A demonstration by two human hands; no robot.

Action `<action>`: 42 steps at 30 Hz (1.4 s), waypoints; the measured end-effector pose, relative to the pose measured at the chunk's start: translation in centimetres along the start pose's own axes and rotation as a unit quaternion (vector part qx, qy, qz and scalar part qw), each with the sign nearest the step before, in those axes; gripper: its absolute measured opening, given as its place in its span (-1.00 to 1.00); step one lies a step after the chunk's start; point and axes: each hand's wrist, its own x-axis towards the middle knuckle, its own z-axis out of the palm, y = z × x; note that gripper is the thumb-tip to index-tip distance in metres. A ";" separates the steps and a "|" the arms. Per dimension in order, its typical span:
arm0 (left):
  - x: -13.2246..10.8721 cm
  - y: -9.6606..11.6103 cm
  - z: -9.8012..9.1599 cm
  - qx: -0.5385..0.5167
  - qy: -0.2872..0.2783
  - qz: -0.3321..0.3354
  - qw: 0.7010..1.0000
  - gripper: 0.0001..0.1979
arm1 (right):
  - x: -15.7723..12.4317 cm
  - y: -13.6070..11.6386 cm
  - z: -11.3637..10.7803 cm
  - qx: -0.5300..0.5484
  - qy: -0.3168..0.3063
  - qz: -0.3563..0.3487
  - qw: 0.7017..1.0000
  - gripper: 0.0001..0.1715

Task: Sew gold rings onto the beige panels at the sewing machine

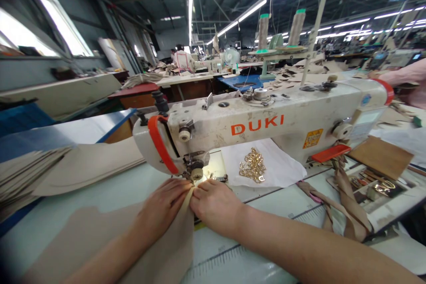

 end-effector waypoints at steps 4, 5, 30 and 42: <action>0.2 0.1 0.0 0.002 0.006 0.007 1.000 -0.76 | 0.1 0.1 0.0 -0.009 0.007 -0.006 1.000 -0.93; 0.2 0.1 0.0 0.006 0.008 0.009 1.000 -0.76 | 0.2 0.2 0.1 -0.010 0.009 -0.007 1.000 -0.93; 0.5 -0.4 -0.1 0.038 0.018 0.003 0.999 -0.71 | 0.3 0.5 -0.1 -0.007 -0.002 0.000 1.000 -0.91; 0.5 0.0 -0.1 0.038 0.027 -0.019 0.999 -0.75 | 0.1 0.6 -0.4 0.006 -0.010 0.001 1.000 -0.90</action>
